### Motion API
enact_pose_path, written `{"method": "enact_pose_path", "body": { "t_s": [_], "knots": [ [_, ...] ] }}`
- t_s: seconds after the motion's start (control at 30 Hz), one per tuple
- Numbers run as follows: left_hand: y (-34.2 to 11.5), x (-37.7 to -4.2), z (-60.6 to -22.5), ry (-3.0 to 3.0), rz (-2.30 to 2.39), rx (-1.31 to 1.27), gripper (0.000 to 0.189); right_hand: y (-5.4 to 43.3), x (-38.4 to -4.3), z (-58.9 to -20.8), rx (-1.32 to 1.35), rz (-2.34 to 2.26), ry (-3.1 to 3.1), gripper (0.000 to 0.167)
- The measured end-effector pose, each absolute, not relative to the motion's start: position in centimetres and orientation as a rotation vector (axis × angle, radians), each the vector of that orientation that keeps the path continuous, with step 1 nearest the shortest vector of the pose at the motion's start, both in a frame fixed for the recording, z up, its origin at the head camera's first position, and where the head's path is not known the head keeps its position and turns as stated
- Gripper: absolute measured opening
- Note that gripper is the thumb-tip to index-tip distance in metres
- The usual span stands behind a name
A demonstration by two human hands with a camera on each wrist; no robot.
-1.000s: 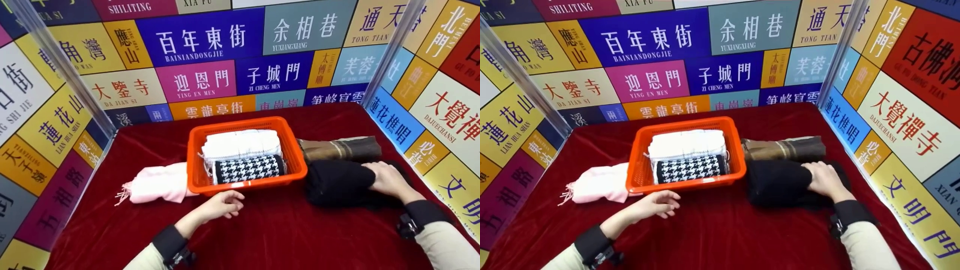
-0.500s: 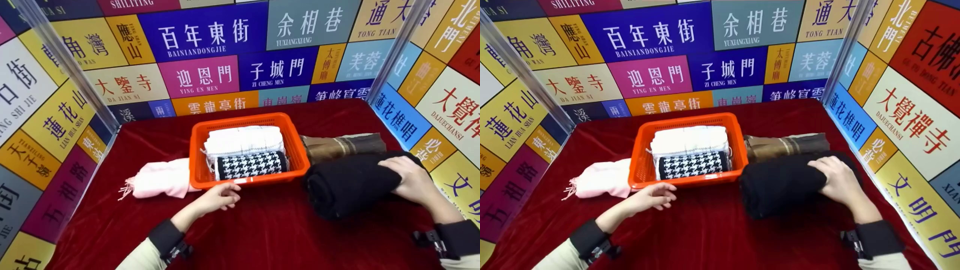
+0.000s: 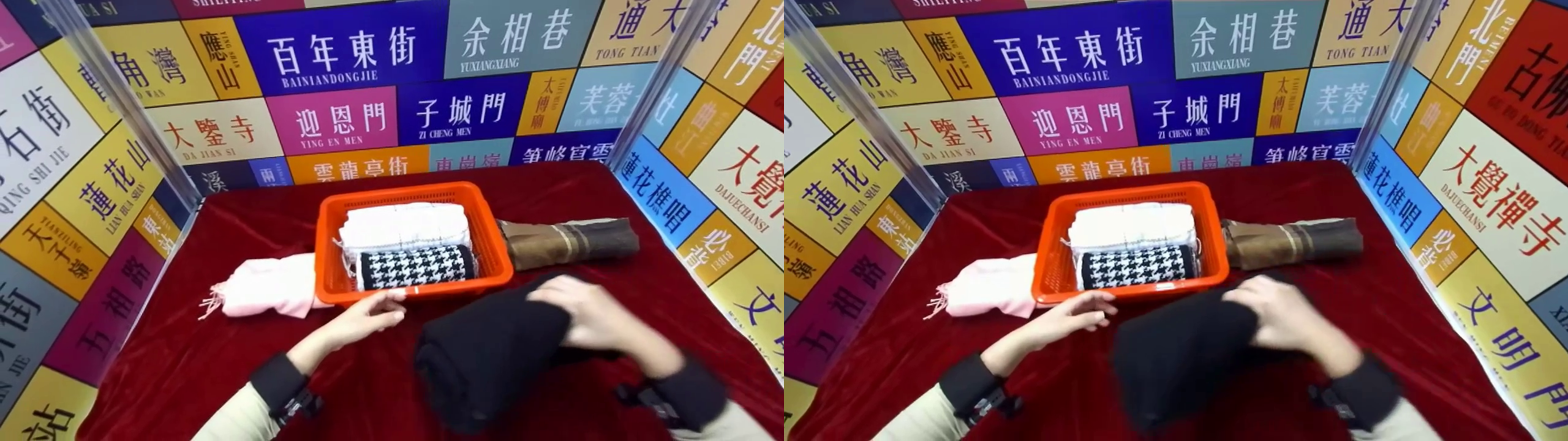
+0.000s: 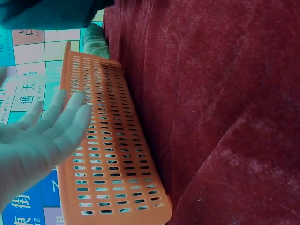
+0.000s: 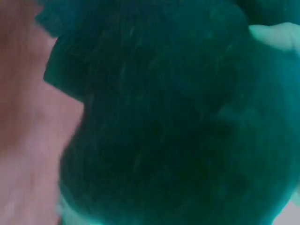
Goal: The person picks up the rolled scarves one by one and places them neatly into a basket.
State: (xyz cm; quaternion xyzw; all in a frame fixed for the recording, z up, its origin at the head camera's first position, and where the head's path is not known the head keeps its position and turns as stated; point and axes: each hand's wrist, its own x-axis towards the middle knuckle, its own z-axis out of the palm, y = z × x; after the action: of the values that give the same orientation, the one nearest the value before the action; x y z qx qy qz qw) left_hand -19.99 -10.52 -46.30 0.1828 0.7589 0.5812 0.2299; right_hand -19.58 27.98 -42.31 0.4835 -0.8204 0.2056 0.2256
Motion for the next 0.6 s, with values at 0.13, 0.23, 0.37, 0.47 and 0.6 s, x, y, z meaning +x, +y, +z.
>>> {"method": "enact_pose_path", "body": {
  "t_s": [0.13, 0.23, 0.37, 0.47, 0.6],
  "knots": [
    [-10.6, -20.1, -45.8, 2.088, 1.605, 0.569, 0.045, 23.9, -19.9, -43.8, 1.409, 0.627, -2.282, 0.052],
    [-10.9, -20.4, -45.5, 2.106, 1.594, 0.638, 0.044, 21.2, -20.0, -44.9, 1.379, 0.602, -2.307, 0.052],
    [-11.4, -20.8, -45.4, 2.196, 1.559, 0.762, 0.043, 18.1, -19.9, -46.3, 1.204, 0.527, -2.415, 0.057],
    [-12.0, -20.7, -45.6, 2.327, 1.485, 0.848, 0.048, 16.3, -20.0, -47.4, 1.101, 0.492, -2.461, 0.061],
    [-12.8, -20.1, -45.9, 2.571, 1.160, 0.966, 0.064, 14.9, -20.3, -49.1, 1.101, 0.398, -2.414, 0.066]
  ]
}}
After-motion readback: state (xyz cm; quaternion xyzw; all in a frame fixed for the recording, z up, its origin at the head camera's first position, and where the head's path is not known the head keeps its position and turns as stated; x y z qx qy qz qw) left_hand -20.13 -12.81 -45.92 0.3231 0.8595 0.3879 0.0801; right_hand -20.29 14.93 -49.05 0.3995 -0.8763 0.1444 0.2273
